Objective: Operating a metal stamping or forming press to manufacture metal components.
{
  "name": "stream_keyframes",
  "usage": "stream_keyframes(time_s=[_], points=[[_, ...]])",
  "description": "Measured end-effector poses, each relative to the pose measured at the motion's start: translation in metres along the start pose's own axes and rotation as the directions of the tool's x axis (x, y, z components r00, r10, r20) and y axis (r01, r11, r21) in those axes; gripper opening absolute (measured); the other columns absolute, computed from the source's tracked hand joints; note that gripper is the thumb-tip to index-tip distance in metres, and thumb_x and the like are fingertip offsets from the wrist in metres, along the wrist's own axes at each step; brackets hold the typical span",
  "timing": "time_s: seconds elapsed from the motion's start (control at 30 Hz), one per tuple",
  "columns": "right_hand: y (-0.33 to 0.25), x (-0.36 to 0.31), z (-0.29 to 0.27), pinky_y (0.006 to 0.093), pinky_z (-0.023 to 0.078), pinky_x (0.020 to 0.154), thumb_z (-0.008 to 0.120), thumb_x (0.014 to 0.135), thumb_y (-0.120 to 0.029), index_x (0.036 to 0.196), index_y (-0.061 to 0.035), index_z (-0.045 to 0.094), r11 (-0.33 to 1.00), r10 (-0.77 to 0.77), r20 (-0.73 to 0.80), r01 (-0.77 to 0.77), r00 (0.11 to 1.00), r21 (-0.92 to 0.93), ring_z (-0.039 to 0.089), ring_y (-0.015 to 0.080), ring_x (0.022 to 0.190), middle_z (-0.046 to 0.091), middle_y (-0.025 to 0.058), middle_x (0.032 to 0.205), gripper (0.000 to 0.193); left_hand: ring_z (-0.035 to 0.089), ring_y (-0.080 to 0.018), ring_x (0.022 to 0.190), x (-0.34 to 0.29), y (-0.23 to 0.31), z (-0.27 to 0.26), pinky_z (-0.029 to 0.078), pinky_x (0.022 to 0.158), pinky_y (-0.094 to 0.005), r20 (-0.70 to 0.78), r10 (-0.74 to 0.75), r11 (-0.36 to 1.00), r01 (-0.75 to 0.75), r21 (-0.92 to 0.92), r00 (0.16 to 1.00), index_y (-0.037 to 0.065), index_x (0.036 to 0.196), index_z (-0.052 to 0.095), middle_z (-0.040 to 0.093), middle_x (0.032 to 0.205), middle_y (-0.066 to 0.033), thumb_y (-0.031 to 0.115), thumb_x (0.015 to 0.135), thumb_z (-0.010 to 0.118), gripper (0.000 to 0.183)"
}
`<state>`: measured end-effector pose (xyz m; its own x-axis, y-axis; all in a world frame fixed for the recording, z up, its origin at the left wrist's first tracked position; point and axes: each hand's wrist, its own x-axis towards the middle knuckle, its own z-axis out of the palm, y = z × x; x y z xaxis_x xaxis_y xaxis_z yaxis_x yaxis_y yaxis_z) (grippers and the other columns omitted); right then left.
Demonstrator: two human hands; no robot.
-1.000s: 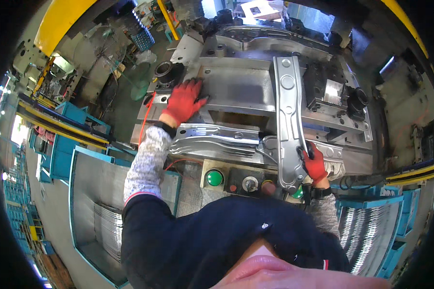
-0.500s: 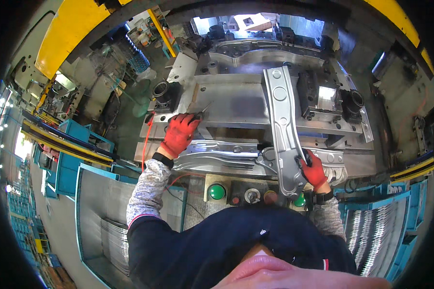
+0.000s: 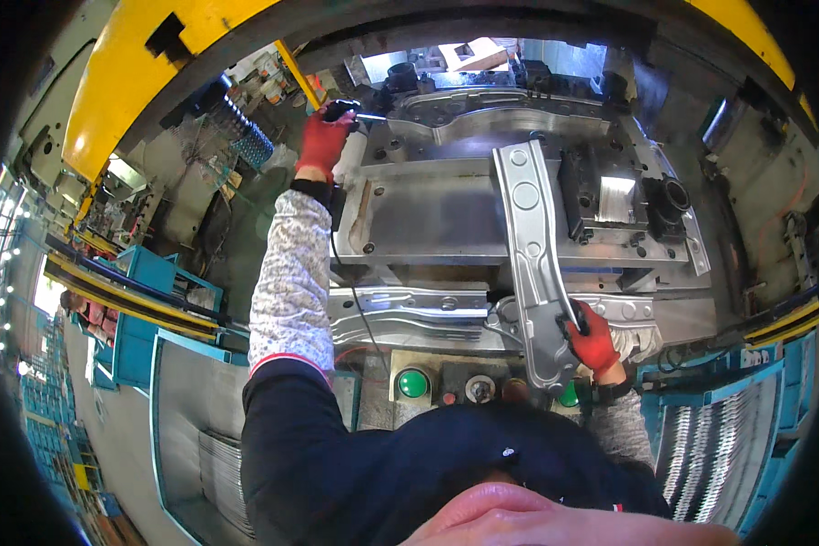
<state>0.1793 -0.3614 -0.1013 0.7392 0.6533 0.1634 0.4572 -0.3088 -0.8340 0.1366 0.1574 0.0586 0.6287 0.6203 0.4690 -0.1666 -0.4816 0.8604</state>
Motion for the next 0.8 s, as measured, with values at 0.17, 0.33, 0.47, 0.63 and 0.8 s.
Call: stream_keyframes(time_s=[0.17,0.33,0.47,0.63,0.8], points=[[0.001,0.001,0.002,0.0379,0.048,0.070,0.062,0.072,-0.010,0.115,-0.0081,0.050,1.000,-0.003,0.013,0.003,1.000,0.023,0.059,0.0345,0.082,0.061,0.0177,0.089,0.044,0.055,-0.0111,0.062,0.055,-0.037,0.003,0.042,0.053,-0.0282,-0.073,0.194,0.840,-0.127,0.527,0.978,-0.001,0.093,0.061,0.062,0.070,-0.0059,0.019,0.077,0.063,0.026],[-0.002,-0.002,-0.001,0.0373,0.048,0.069,0.063,0.072,-0.010,0.114,-0.0073,0.050,1.000,0.000,-0.011,0.000,1.000,-0.027,0.061,0.0326,0.081,0.061,0.0166,0.089,0.045,0.062,-0.0246,0.084,0.068,-0.020,0.021,0.046,0.074,-0.0334,0.112,0.002,0.676,-0.084,0.732,0.994,0.001,0.093,0.062,0.065,0.087,-0.0148,0.029,0.073,0.065,0.034],[0.000,0.001,0.000,0.0364,0.049,0.069,0.064,0.071,-0.009,0.114,-0.0054,0.050,0.999,-0.034,0.011,0.034,0.999,0.008,0.061,0.0318,0.080,0.061,0.0165,0.090,0.045,0.061,-0.0207,0.085,0.086,-0.050,0.004,0.046,0.076,-0.0318,0.018,0.104,0.870,-0.099,0.483,0.994,0.008,0.096,0.064,0.065,0.090,-0.0079,0.027,0.072,0.065,0.031],[-0.008,0.002,-0.003,0.0348,0.049,0.069,0.062,0.072,-0.006,0.114,-0.0044,0.049,0.999,-0.054,-0.007,0.053,0.999,-0.011,0.061,0.0314,0.081,0.061,0.0172,0.091,0.045,0.060,-0.0186,0.089,0.081,-0.029,0.012,0.045,0.079,-0.0300,0.170,0.080,0.896,-0.146,0.420,0.982,0.009,0.100,0.063,0.065,0.094,-0.0063,0.024,0.075,0.062,0.030],[-0.012,0.003,-0.006,0.0343,0.049,0.071,0.061,0.072,-0.005,0.114,-0.0044,0.049,0.999,0.008,0.032,-0.009,0.999,0.049,0.061,0.0306,0.083,0.061,0.0168,0.091,0.044,0.059,-0.0187,0.093,0.091,-0.032,0.012,0.044,0.081,-0.0295,0.208,0.075,0.852,-0.171,0.495,0.975,0.008,0.099,0.063,0.064,0.095,-0.0081,0.030,0.073,0.064,0.034]])
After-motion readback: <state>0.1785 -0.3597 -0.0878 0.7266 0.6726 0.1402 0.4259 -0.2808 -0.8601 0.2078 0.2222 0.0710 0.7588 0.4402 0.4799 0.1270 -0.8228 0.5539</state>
